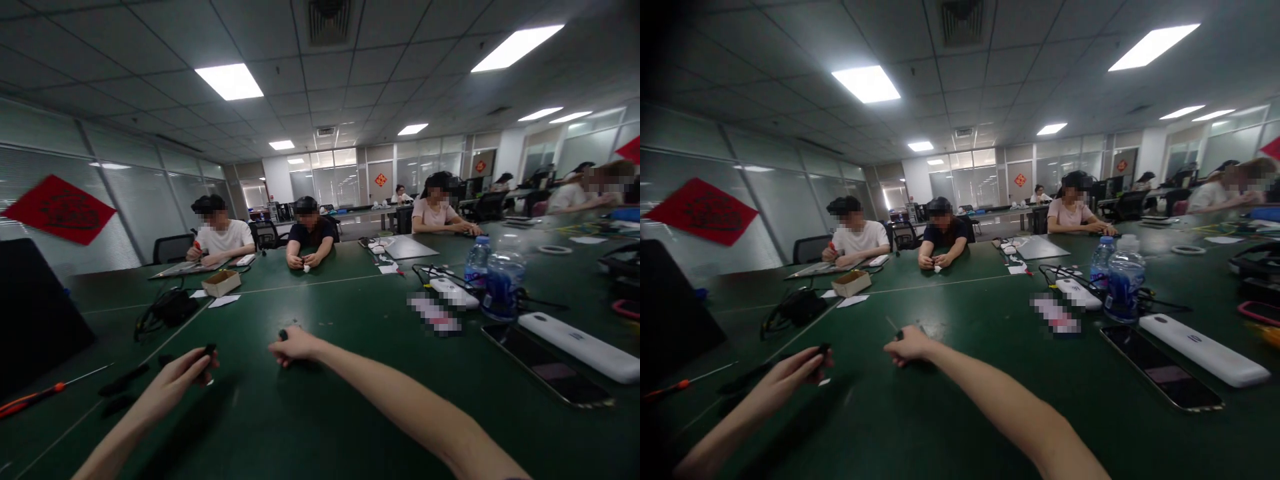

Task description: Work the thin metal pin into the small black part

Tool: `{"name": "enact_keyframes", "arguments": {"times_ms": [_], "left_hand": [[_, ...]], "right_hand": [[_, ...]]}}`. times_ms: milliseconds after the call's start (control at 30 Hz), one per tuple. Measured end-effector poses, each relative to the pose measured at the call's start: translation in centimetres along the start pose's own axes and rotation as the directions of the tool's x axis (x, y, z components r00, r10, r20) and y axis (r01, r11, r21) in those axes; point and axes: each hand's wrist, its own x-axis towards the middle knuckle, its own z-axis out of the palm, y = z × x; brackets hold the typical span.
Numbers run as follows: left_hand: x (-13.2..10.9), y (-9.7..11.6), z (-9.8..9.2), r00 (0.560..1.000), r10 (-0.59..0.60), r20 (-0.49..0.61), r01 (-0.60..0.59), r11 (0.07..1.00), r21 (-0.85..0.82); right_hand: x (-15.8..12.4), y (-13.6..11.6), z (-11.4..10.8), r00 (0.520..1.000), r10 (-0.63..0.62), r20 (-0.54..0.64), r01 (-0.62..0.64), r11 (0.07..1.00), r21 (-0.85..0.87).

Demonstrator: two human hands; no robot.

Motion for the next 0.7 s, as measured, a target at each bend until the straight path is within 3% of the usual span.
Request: {"name": "enact_keyframes", "arguments": {"times_ms": [67,167,267,367,533,700], "left_hand": [[1.2,1.4,3.2,0.973,0.146,0.181,-0.128,0.986,-0.109],[2.0,3.3,8.6,0.927,0.231,0.294,-0.189,0.968,-0.164],[2.1,4.2,13.9,0.853,0.284,0.437,-0.194,0.952,-0.238],[2.2,4.1,17.4,0.829,0.32,0.458,-0.206,0.937,-0.282],[3.2,2.9,18.3,0.857,0.308,0.413,-0.138,0.91,-0.392],[4.8,3.0,18.5,0.853,0.191,0.486,-0.04,0.952,-0.303]], "right_hand": [[-3.2,1.0,-3.6,0.992,0.004,-0.127,-0.013,0.998,-0.068],[-7.2,2.7,-6.5,0.952,-0.011,-0.305,-0.038,0.987,-0.155],[-9.5,3.6,-6.7,0.892,-0.076,-0.445,-0.04,0.969,-0.245],[-10.0,3.6,-5.7,0.836,-0.171,-0.521,-0.023,0.938,-0.345],[-9.6,3.2,-4.4,0.785,-0.32,-0.53,0.042,0.882,-0.47],[-10.0,3.4,-4.0,0.728,-0.48,-0.489,0.055,0.752,-0.657]]}}
